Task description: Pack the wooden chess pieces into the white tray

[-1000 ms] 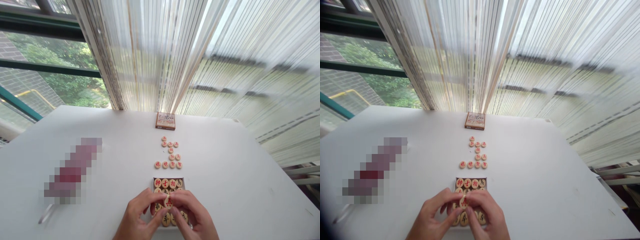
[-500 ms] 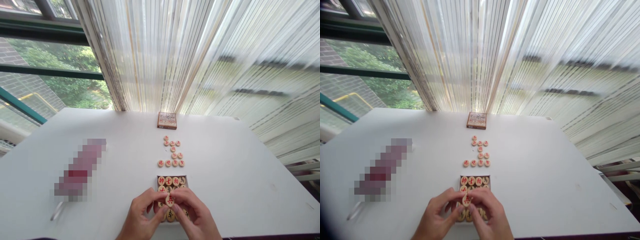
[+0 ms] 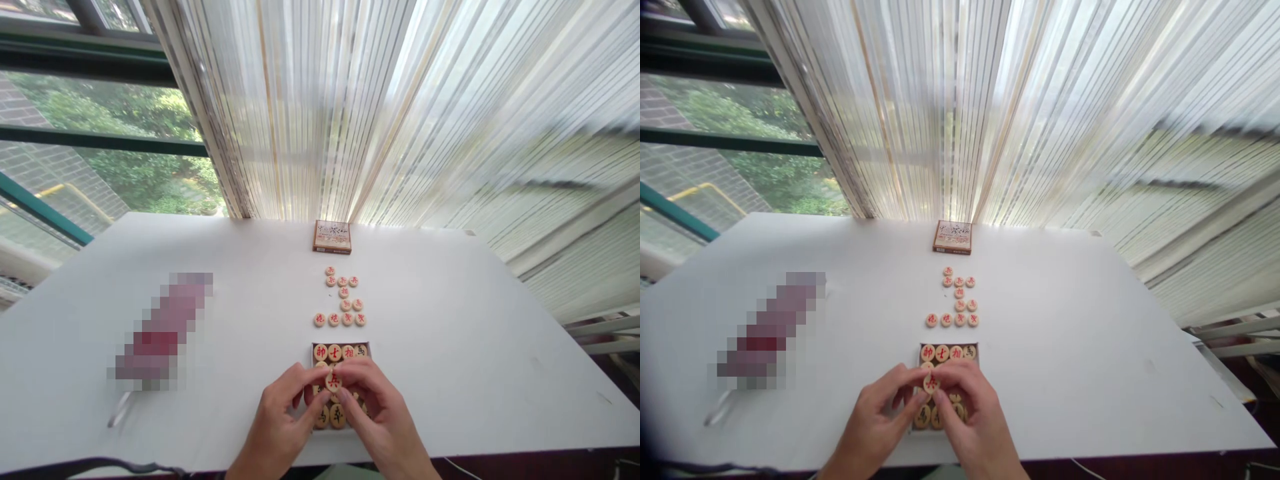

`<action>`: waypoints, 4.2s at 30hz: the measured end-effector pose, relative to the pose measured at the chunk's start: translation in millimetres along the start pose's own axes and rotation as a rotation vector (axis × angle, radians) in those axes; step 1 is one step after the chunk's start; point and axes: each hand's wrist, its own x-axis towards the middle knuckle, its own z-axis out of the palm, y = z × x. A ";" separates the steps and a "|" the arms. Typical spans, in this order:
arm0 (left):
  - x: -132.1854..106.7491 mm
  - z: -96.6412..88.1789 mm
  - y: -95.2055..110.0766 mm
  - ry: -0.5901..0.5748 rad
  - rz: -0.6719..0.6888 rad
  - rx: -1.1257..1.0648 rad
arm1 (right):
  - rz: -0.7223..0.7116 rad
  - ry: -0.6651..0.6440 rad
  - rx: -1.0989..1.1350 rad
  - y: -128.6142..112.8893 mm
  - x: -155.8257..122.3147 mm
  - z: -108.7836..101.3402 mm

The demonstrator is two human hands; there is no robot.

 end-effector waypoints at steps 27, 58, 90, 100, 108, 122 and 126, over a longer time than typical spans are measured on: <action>1.2 -0.7 4.9 0.031 0.111 0.004 | 0.022 0.002 -0.027 -3.2 -2.8 -1.9; -0.9 1.1 4.6 0.066 0.066 0.085 | 0.114 0.311 -0.065 23.3 10.8 -61.6; 0.6 1.0 4.4 0.058 0.061 0.096 | 0.138 0.235 -0.088 19.8 8.1 -59.0; -0.1 0.8 4.6 0.051 0.071 0.096 | 0.176 0.146 -0.062 15.4 5.4 -58.9; 1.0 0.5 5.3 0.055 0.078 0.099 | 0.188 0.126 -0.279 11.9 5.0 -52.2; 0.9 0.3 6.3 0.046 0.072 0.075 | -0.064 0.227 -0.581 29.7 7.4 -37.5; 0.3 0.6 5.1 0.038 0.068 0.074 | -0.059 0.225 -0.577 27.7 7.3 -38.2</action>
